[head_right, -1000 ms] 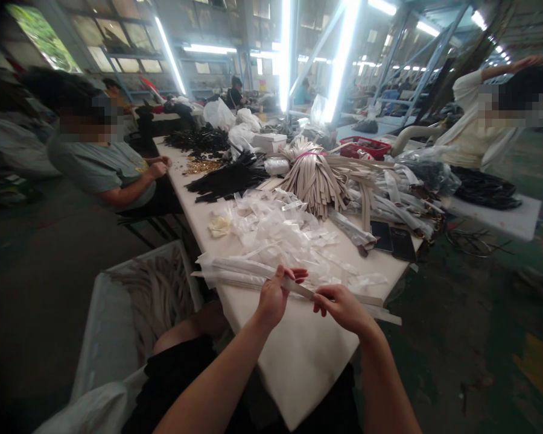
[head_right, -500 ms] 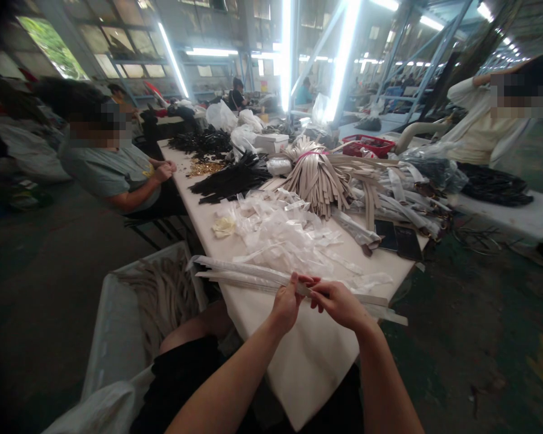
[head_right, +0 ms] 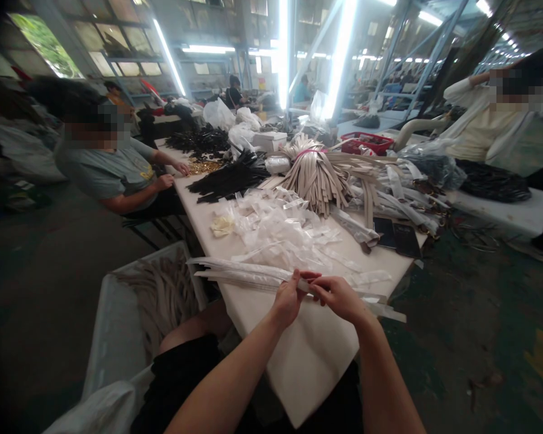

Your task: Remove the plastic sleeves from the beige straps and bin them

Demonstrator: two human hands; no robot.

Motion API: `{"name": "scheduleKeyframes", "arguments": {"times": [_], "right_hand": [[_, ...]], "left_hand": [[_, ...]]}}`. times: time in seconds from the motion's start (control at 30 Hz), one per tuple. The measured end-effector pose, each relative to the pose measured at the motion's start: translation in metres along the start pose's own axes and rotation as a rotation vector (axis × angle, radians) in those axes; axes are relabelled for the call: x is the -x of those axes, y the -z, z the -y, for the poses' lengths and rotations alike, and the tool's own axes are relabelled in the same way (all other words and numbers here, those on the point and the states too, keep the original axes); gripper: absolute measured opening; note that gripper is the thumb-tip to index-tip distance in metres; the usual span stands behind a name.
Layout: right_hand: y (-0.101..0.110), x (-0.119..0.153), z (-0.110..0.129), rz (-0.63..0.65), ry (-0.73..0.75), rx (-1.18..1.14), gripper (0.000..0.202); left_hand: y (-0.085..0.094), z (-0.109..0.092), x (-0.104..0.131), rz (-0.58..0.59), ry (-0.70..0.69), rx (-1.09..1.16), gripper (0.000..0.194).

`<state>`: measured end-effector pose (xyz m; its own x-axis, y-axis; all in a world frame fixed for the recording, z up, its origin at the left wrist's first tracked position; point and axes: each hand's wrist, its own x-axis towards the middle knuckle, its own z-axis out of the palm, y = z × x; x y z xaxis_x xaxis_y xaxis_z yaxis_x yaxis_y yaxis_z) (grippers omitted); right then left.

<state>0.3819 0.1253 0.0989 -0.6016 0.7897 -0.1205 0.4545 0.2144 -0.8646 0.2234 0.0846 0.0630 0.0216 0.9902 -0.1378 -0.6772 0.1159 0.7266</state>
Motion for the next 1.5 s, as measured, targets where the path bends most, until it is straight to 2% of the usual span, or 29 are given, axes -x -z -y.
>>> {"name": "scheduleKeyframes", "arguments": {"times": [0.1, 0.2, 0.33, 0.5, 0.6, 0.7, 0.77, 0.87, 0.9, 0.97, 1.03, 1.1, 1.17, 1.23, 1.33, 1.4, 1.5], "right_hand": [[0.002, 0.003, -0.002, -0.009, -0.021, 0.003, 0.035], [-0.001, 0.001, -0.003, -0.046, -0.020, -0.034, 0.036], [-0.010, -0.006, -0.002, -0.066, -0.019, -0.148, 0.039], [-0.016, -0.009, -0.003, -0.078, -0.029, -0.117, 0.041], [-0.005, -0.005, -0.008, -0.097, -0.010, -0.021, 0.037], [0.022, 0.004, -0.020, -0.061, -0.071, 0.131, 0.033], [0.044, 0.011, -0.031, -0.012, -0.126, 0.222, 0.028], [0.071, 0.017, -0.045, 0.063, -0.195, 0.324, 0.021], [0.078, 0.018, -0.048, 0.088, -0.223, 0.357, 0.020], [0.089, 0.018, -0.053, 0.119, -0.287, 0.432, 0.018], [0.092, 0.014, -0.054, 0.042, -0.335, 0.544, 0.018], [0.086, 0.005, -0.052, -0.164, -0.314, 0.653, 0.020], [0.069, -0.012, -0.048, -0.344, -0.208, 0.680, 0.026], [0.045, -0.033, -0.042, -0.379, -0.062, 0.644, 0.031], [0.014, -0.064, -0.031, -0.407, 0.028, 0.655, 0.019], [0.005, -0.079, -0.020, -0.525, 0.045, 0.645, 0.016], [0.004, -0.092, 0.000, -0.741, 0.071, 0.542, 0.026]], "left_hand": [[0.005, 0.002, -0.001, 0.018, -0.036, 0.027, 0.054], [0.007, 0.008, -0.003, 0.015, -0.015, 0.036, 0.055], [0.004, 0.014, -0.005, -0.043, 0.016, 0.029, 0.060], [0.003, 0.013, -0.007, 0.010, 0.027, -0.005, 0.059], [0.010, 0.011, -0.005, -0.015, 0.093, -0.100, 0.050], [0.024, 0.000, 0.007, 0.013, 0.197, -0.461, 0.043], [0.033, -0.012, 0.019, 0.025, 0.097, -0.812, 0.035], [0.045, -0.034, 0.034, -0.013, -0.304, -1.270, 0.018], [0.049, -0.041, 0.036, -0.013, -0.421, -1.386, 0.018], [0.057, -0.049, 0.034, 0.027, -0.555, -1.571, 0.033], [0.067, -0.053, 0.028, 0.078, -0.592, -1.690, 0.044], [0.076, -0.052, 0.020, 0.125, -0.589, -1.737, 0.043], [0.083, -0.050, 0.011, 0.157, -0.580, -1.741, 0.037], [0.085, -0.048, 0.003, 0.172, -0.577, -1.733, 0.030], [0.085, -0.048, -0.006, 0.179, -0.575, -1.715, 0.026], [0.085, -0.049, -0.008, 0.164, -0.578, -1.691, 0.026], [0.085, -0.051, -0.006, 0.138, -0.599, -1.624, 0.027]]}}
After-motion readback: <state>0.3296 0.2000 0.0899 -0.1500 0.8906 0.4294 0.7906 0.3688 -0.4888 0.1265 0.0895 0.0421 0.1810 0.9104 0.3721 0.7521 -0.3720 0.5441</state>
